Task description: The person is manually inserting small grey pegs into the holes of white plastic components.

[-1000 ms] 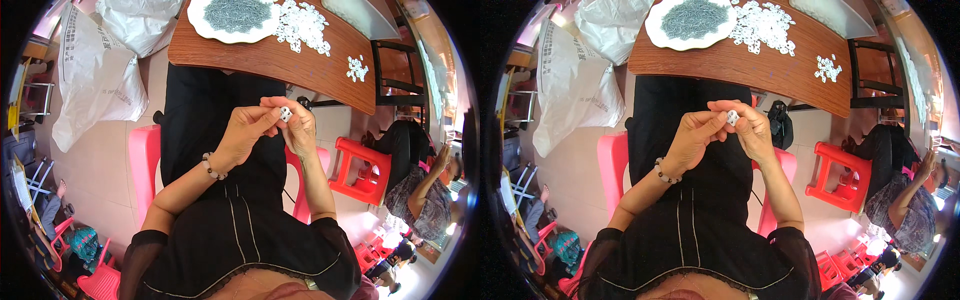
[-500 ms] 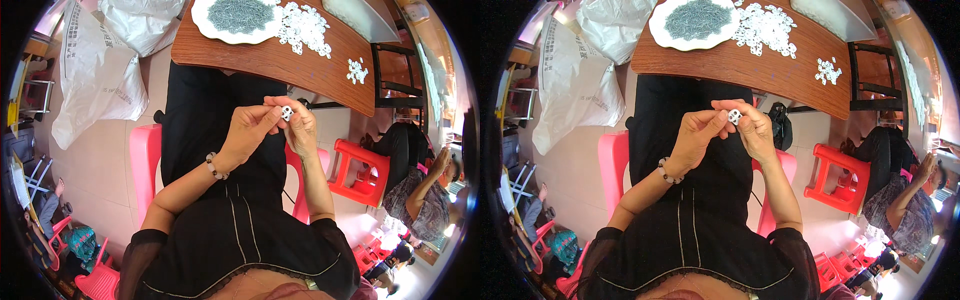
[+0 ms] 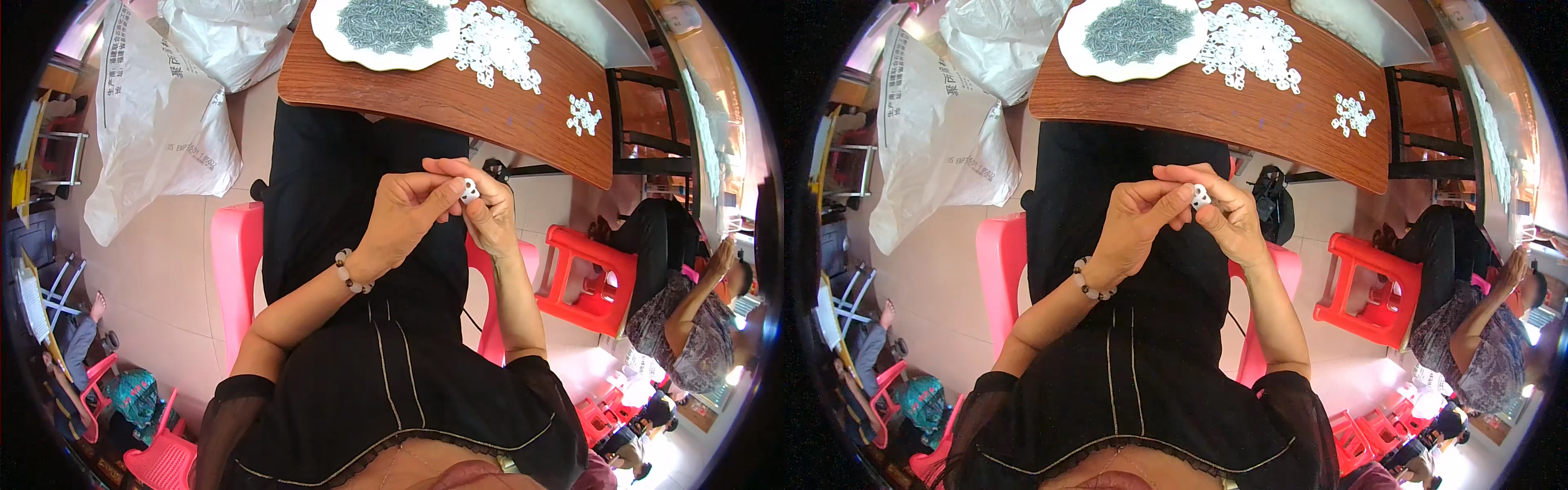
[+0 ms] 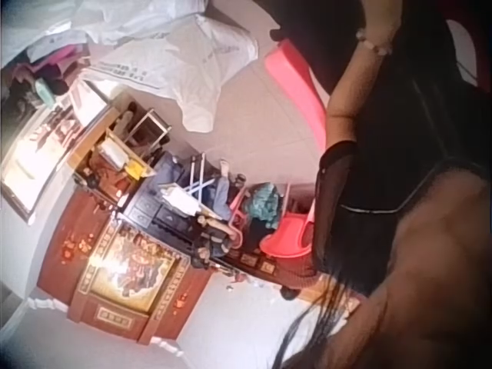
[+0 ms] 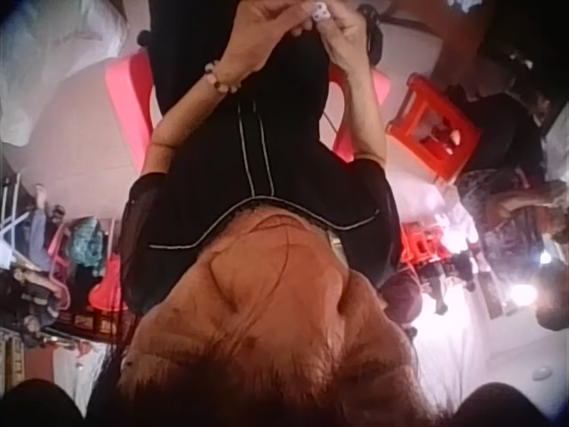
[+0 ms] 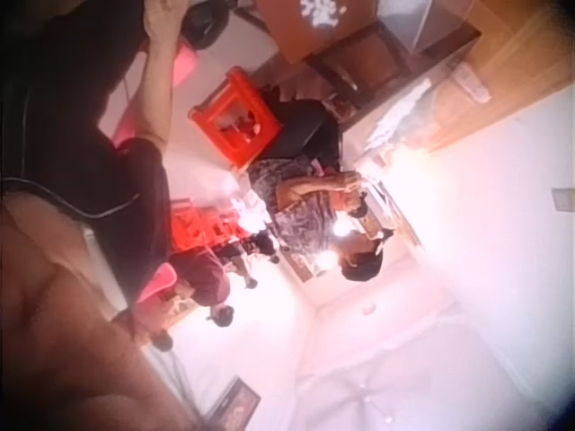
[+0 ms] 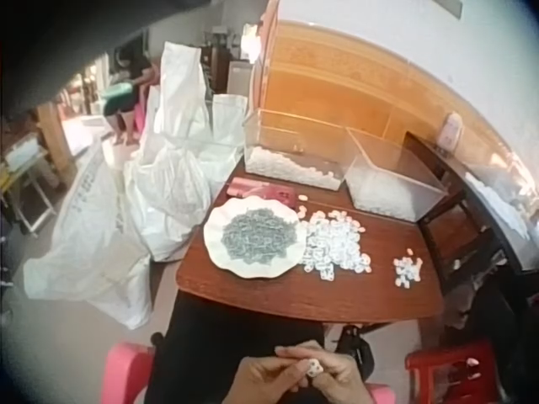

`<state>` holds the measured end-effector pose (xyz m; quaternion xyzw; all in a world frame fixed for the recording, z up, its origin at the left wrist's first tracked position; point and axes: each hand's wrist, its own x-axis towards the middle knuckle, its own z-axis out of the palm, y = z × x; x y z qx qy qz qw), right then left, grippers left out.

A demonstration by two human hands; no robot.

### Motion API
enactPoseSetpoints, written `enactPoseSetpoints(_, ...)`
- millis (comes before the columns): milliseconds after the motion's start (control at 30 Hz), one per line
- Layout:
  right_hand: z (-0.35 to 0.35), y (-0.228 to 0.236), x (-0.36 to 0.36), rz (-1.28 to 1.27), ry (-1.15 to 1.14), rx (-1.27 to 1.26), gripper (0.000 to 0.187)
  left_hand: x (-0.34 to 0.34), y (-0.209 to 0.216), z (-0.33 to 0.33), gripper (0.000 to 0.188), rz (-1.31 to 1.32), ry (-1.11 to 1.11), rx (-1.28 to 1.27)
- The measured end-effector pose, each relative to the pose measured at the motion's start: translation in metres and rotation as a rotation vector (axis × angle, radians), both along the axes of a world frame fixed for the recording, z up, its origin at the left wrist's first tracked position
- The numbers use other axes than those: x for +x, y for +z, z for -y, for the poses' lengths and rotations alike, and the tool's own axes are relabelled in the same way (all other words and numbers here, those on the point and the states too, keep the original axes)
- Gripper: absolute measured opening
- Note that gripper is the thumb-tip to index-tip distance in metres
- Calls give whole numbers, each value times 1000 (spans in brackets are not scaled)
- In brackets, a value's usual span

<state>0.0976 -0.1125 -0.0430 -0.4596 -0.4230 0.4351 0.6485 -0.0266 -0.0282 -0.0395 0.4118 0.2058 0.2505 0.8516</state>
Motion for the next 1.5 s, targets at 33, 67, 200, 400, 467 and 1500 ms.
enactPoseSetpoints(33, 0, 0, 1, -4, 6, -5, 60, 0, 0, 0, 20, 2, -3, -6)
enactPoseSetpoints(67, 1, -1, 2, -4, 6, -5, 60, 0, 1, 0, 20, 2, -3, -6)
enactPoseSetpoints(200, 2, -4, 3, -7, -24, 5, 55, -1, 5, 0, 20, -14, -37, -27)
enactPoseSetpoints(400, 2, -9, 3, -31, -55, 59, 48, -1, 7, -1, 19, 40, -83, -206)
enactPoseSetpoints(467, 2, -9, 2, -31, -72, 106, 46, -2, 6, -1, 19, 49, -99, -243)
enactPoseSetpoints(1500, -2, 2, 9, -11, -102, -121, 41, 8, -6, -9, 16, -36, 10, -385)
